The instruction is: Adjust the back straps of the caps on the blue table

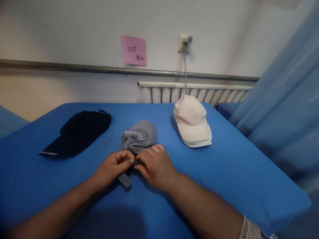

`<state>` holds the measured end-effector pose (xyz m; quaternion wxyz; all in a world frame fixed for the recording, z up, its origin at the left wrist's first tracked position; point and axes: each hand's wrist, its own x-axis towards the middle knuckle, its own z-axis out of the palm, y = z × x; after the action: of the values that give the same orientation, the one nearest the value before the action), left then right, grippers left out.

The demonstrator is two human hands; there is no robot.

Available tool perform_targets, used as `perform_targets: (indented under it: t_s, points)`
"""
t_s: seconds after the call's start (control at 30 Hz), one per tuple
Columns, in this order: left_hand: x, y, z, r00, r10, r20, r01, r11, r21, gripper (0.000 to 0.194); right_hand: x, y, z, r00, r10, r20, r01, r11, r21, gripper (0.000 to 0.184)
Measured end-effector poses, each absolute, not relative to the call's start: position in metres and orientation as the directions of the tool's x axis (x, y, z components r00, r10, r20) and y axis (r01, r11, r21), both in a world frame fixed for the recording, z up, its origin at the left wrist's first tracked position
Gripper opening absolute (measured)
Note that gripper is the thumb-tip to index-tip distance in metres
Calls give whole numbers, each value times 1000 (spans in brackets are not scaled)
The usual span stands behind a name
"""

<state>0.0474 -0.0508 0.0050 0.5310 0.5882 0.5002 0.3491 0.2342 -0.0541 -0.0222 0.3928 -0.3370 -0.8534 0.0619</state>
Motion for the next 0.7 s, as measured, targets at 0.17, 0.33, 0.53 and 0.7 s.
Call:
perform_targets:
  t_s: [0.17, 0.33, 0.53, 0.7]
  points:
    - [45, -53, 6, 276, 956, -103, 194, 49, 980, 29, 234, -54, -24, -443, 616, 652, 517, 769, -375, 11]
    - [33, -46, 5, 324, 946, -28, 229, -50, 972, 40, 237, -52, -25, -396, 640, 658, 497, 752, -432, 11]
    - [11, -38, 4, 499, 866, -39, 220, -82, 972, 33, 241, -50, -25, -374, 657, 655, 461, 744, -483, 13]
    - [12, -37, 5, 517, 849, -110, 223, -9, 975, 26, 243, -48, -25, -340, 650, 679, 425, 751, -506, 13]
